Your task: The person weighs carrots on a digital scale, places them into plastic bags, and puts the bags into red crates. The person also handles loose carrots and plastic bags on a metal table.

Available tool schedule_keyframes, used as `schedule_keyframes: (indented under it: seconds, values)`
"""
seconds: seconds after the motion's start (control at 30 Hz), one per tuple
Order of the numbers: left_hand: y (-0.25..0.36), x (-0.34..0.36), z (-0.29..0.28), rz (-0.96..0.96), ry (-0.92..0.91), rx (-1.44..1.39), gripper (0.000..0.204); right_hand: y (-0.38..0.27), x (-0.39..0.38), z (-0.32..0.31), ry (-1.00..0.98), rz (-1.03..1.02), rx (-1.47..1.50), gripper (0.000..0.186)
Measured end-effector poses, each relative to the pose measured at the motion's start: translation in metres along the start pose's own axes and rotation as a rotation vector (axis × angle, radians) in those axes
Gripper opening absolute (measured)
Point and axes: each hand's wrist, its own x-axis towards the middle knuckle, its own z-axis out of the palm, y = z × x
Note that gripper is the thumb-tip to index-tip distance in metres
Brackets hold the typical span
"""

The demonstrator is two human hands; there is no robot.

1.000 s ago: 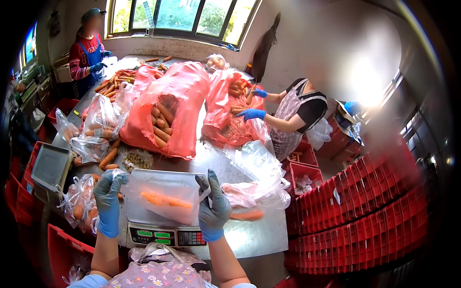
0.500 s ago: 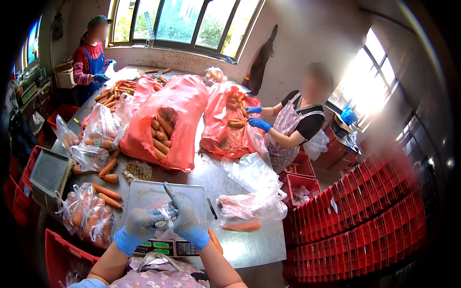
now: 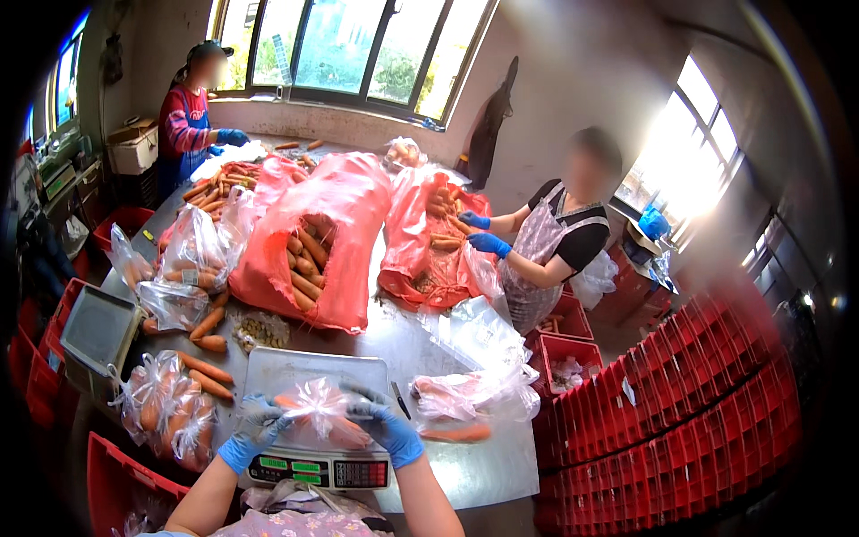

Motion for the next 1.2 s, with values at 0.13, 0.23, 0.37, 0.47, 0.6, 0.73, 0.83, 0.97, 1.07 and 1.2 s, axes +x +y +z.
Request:
schedule_keyframes:
  seconds: [0.13,0.23,0.37,0.47,0.6,0.73,0.83,0.97,1.07,1.2]
  values:
    - [0.017,0.006,-0.006,-0.046,-0.141,-0.51,0.021,0.011,0.025,-0.015,0.092,-0.377,0.224,0.062]
    - [0.036,0.003,-0.011,-0.383,-0.258,-0.85,0.013,0.032,0.045,-0.021,0.273,-0.435,-0.226,0.054]
    - [0.072,0.029,-0.011,-0.44,-0.02,-0.969,0.017,0.01,0.04,0.032,0.168,-0.327,-0.238,0.055]
    - [0.058,0.027,-0.001,-0.323,0.009,-0.802,0.029,-0.01,0.017,0.079,0.027,-0.201,-0.759,0.072]
    - [0.051,0.036,0.009,0.111,-0.026,-0.106,0.03,-0.006,0.016,0.058,-0.028,-0.499,-1.25,0.085]
    - [-0.001,-0.003,-0.015,0.246,-0.408,0.272,0.022,-0.005,0.02,-0.064,0.341,-0.306,-1.537,0.071]
    - [-0.001,-0.01,-0.01,0.279,-0.216,0.365,0.019,0.029,0.025,-0.069,0.517,-0.444,-1.515,0.058]
    - [0.035,0.006,-0.011,-0.056,0.103,0.125,0.075,0.027,0.013,0.041,0.422,-0.457,-0.849,0.033]
    - [0.033,0.004,0.023,-0.019,0.202,0.073,0.079,0.044,0.001,0.11,0.156,-0.526,-0.94,0.039]
    - [0.015,-0.001,0.021,-0.219,0.237,-0.217,0.03,0.042,-0.009,0.137,-0.045,-0.495,-0.776,0.025]
